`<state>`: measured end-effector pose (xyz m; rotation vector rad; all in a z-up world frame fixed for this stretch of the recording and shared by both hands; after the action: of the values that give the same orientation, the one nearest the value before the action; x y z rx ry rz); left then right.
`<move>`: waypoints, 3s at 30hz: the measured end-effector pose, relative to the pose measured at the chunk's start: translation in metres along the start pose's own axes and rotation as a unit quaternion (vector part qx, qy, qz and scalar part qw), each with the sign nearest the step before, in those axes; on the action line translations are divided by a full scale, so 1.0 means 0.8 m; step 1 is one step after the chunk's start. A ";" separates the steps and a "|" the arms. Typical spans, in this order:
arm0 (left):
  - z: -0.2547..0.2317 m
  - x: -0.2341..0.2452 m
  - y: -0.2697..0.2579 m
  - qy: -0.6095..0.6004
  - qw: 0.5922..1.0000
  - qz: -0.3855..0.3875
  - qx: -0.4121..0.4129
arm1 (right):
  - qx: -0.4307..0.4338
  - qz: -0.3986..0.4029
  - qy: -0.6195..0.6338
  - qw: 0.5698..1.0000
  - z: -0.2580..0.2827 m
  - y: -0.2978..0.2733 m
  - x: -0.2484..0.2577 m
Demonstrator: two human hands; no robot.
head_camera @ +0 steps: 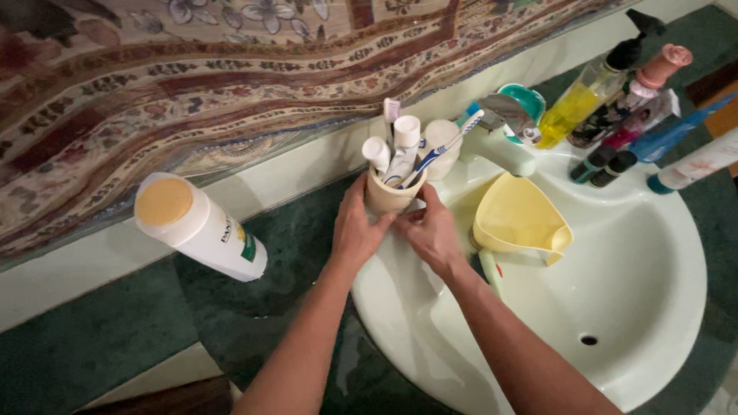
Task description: The person cleans a bathroom sink and countertop using a yellow plastic scoop and a scrub brush. They repeatedly rinse the scoop under running water, scrub the sink basin and countertop, and rearrange toiletries to access different areas. The person also wipes the faucet and surrounding surfaces before placing items back.
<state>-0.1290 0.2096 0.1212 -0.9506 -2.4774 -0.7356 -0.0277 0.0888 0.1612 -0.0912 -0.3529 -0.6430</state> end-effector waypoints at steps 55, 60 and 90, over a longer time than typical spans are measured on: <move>-0.047 0.063 -0.196 -0.019 0.985 -0.132 0.106 | 0.194 0.094 -0.123 0.969 0.051 -0.058 -0.089; -0.032 0.101 -0.219 -0.010 0.979 -0.152 0.138 | 0.201 0.141 -0.117 0.962 0.074 -0.064 -0.138; -0.133 -0.120 -0.104 0.138 0.984 0.072 -0.081 | 0.294 -0.164 -0.332 0.881 0.026 0.000 0.288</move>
<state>-0.1030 0.0460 0.1276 -0.9970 -2.1121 -0.9609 0.1375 -0.0387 0.2613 0.3509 -1.2378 -0.8039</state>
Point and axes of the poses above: each hand's wrist, its own y-axis towards the middle knuckle, its own x-axis out of the back of the hand, z = x × y, the point moved 1 cm from there along y, towards the middle knuckle, and after that the axes turned 7 degrees about z, right-handed, at the moved point
